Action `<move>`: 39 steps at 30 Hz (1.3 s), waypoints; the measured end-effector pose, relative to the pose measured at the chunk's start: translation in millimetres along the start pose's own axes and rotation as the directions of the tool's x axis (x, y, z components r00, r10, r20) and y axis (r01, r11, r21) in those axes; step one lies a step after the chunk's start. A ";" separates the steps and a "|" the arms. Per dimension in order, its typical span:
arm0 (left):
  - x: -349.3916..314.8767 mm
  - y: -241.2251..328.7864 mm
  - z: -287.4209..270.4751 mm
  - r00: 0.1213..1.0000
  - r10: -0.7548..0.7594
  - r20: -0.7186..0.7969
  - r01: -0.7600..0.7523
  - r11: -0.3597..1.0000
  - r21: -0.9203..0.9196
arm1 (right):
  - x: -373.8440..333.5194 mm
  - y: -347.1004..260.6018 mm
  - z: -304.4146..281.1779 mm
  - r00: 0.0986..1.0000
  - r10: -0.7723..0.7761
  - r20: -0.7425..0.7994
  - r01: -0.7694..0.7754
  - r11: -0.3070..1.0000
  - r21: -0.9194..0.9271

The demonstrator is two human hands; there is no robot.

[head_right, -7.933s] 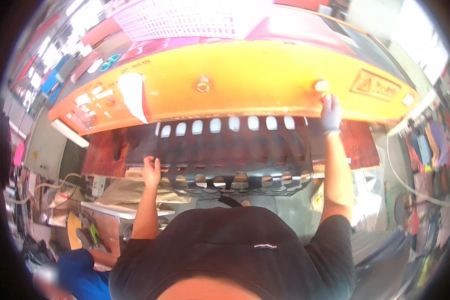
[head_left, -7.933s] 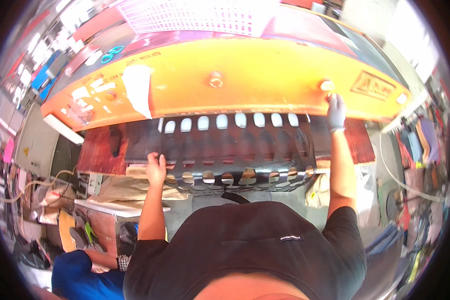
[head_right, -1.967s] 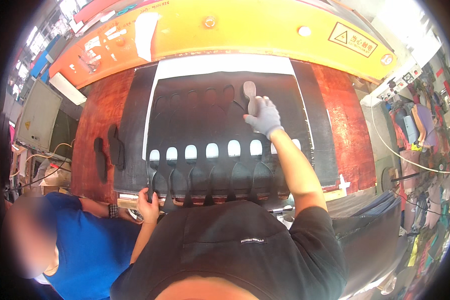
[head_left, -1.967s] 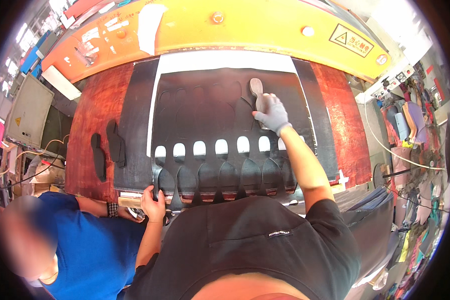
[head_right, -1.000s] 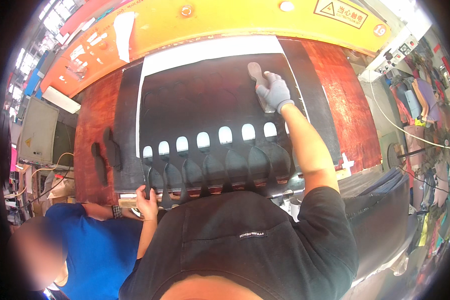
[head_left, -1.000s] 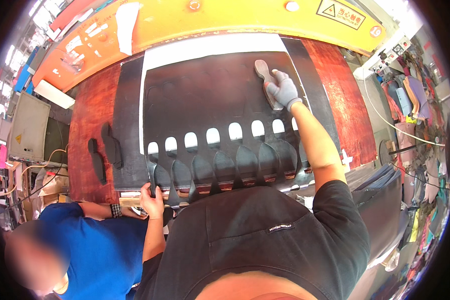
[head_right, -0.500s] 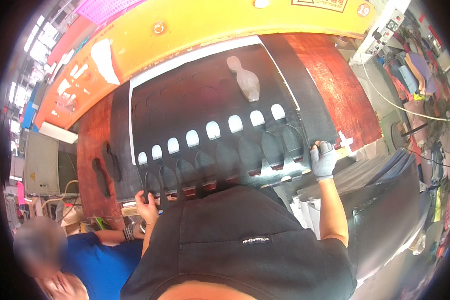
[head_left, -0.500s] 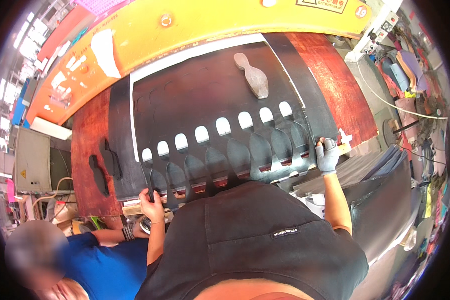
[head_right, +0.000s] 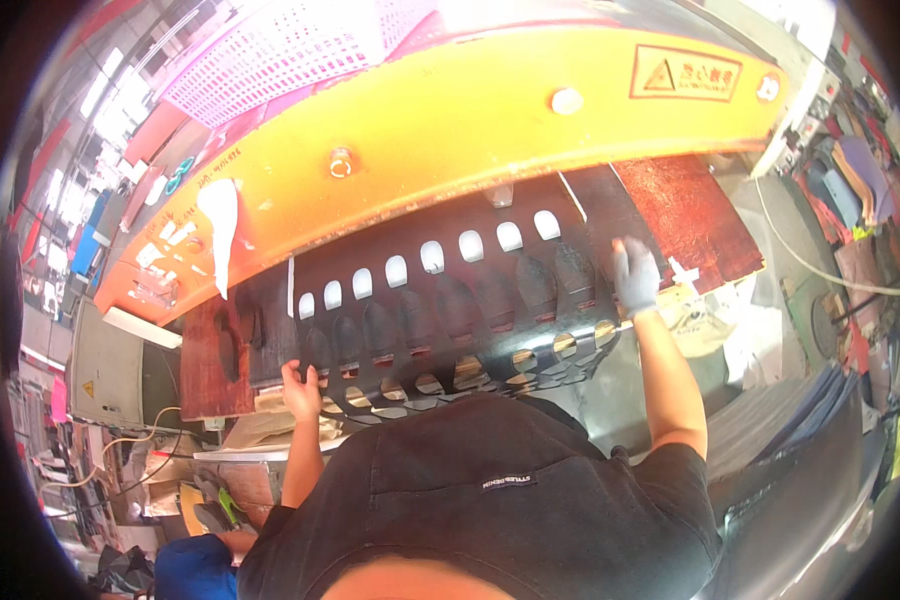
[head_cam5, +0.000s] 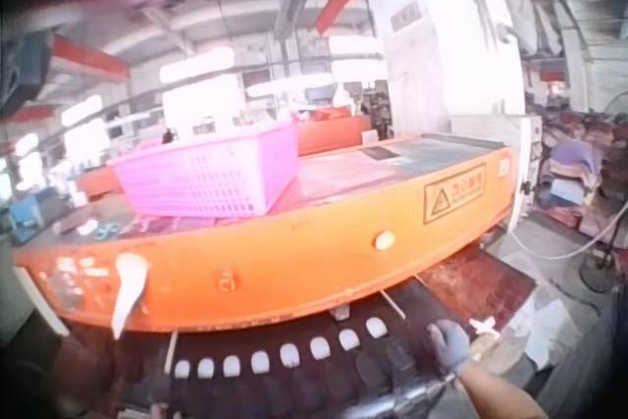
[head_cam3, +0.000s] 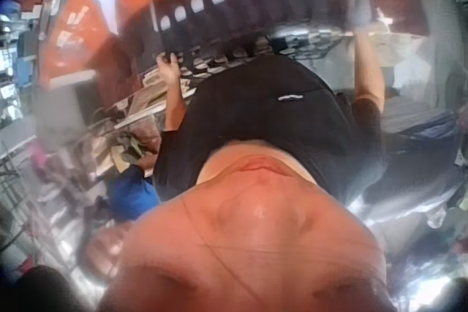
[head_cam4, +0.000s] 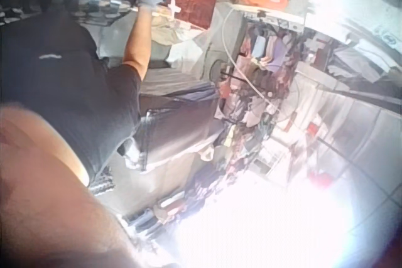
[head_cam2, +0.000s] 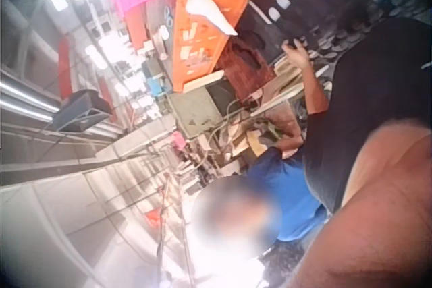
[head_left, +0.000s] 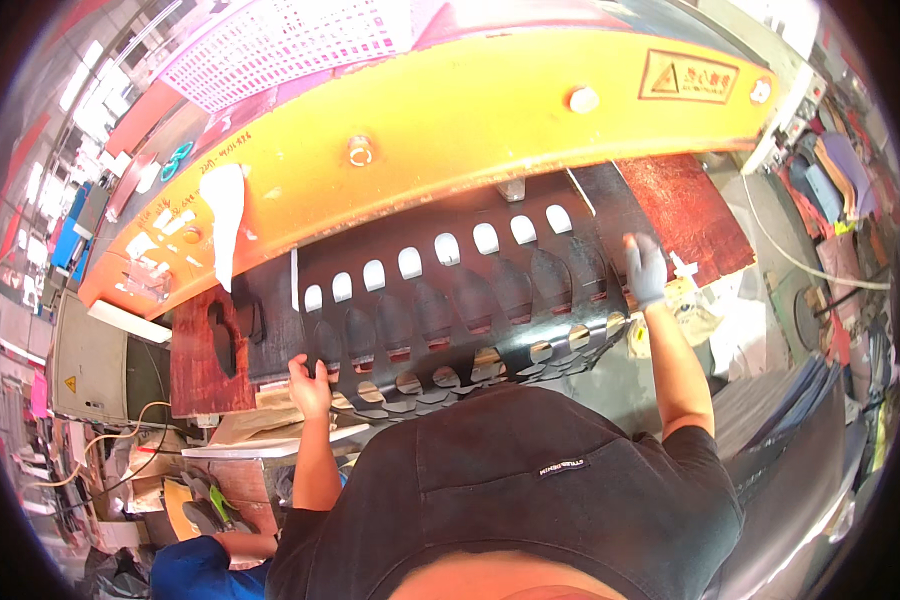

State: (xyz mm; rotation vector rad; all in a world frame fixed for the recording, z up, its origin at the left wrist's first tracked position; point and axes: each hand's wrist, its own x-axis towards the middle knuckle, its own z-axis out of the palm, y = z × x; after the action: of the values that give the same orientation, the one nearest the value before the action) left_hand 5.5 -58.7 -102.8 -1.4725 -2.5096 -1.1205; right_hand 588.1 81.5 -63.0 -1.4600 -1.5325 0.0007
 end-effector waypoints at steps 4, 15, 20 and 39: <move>38.3 10.7 32.3 0.999 0.037 -0.003 -0.037 0.988 -0.149 | 134.4 -14.3 45.3 1.000 -0.008 -0.006 0.010 0.829 0.559; 80.6 104.1 93.4 1.000 -0.001 -0.013 0.001 1.000 0.016 | 65.8 124.5 -13.2 0.858 -0.208 0.470 0.370 0.885 -0.284; 92.7 105.5 91.2 0.999 0.032 -0.004 -0.032 0.999 0.018 | 71.2 118.3 15.1 0.857 -0.419 0.299 0.496 0.828 -0.263; 56.3 60.4 73.8 0.997 0.033 -0.073 -0.036 0.999 -0.033 | 35.9 110.1 14.3 0.918 -0.157 0.363 0.227 0.961 -0.159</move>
State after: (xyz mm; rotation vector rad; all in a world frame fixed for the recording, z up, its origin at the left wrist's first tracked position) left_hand 44.4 45.0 -103.1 -1.4493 -2.4199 -1.1944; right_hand 670.0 147.8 -113.2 -1.5142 -2.0120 -0.0120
